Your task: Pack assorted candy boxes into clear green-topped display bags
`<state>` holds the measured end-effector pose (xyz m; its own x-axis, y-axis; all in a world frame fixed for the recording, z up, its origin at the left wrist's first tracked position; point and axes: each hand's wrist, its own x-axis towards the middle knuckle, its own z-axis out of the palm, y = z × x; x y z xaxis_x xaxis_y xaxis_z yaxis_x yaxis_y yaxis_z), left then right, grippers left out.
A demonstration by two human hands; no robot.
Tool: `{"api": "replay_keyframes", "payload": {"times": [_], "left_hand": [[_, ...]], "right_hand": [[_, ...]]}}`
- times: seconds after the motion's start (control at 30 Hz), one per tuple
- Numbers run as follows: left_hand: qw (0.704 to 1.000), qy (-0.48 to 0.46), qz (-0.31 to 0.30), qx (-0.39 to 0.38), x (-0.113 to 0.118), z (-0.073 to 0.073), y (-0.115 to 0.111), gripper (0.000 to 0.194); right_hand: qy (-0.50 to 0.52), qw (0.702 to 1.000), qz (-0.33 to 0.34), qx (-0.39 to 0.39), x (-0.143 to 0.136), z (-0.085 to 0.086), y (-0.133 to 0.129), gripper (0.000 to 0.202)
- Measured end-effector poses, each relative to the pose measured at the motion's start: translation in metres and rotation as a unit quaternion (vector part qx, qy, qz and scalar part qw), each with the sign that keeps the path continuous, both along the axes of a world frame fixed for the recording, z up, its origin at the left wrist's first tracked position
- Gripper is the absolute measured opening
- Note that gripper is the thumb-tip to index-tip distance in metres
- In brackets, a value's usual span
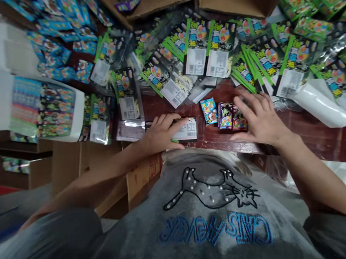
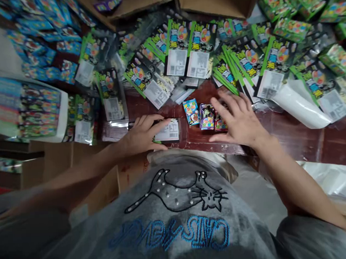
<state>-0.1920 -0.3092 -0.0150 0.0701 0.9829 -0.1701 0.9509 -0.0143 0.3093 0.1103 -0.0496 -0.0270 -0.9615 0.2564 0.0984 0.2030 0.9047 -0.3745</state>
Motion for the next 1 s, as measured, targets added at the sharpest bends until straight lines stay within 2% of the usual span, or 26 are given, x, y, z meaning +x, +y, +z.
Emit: {"api": "replay_keyframes", "payload": {"times": [0.13,0.23,0.33,0.47,0.63,0.7,0.8,0.87,1.0], "left_hand": [[0.999,-0.008,0.034,0.025,0.013,-0.003,-0.006,0.101],[0.998,-0.009,0.055,0.029,0.019,-0.001,-0.012,0.090],[0.996,-0.009,0.081,0.040,0.022,0.001,-0.018,0.087],[0.994,-0.002,0.096,0.043,0.024,0.004,-0.021,0.087],[0.993,0.002,0.112,0.037,0.030,0.003,-0.027,0.088],[0.989,0.002,0.144,0.044,0.035,0.000,-0.029,0.097],[0.971,-0.005,0.226,0.078,0.047,-0.001,-0.027,0.110],[0.957,-0.017,0.269,0.104,0.056,0.003,-0.021,0.114],[0.942,-0.040,0.305,0.136,0.070,0.013,0.001,0.114]], "right_hand": [[-0.014,0.995,0.095,-0.026,-0.053,-0.002,-0.013,0.083],[0.001,0.993,0.105,-0.047,-0.073,-0.012,-0.013,0.070],[0.004,0.998,0.057,-0.042,-0.078,-0.015,-0.015,0.077],[0.000,1.000,-0.019,-0.003,-0.081,-0.003,-0.025,0.081],[0.002,1.000,0.000,0.024,-0.094,0.023,-0.031,0.067],[0.009,1.000,-0.016,0.013,-0.104,0.032,-0.033,0.061],[0.054,0.994,-0.086,-0.026,-0.121,0.038,-0.045,0.055],[0.081,0.987,-0.130,-0.057,-0.131,0.037,-0.057,0.052],[0.158,0.957,-0.210,-0.121,-0.144,0.027,-0.080,0.038]]}}
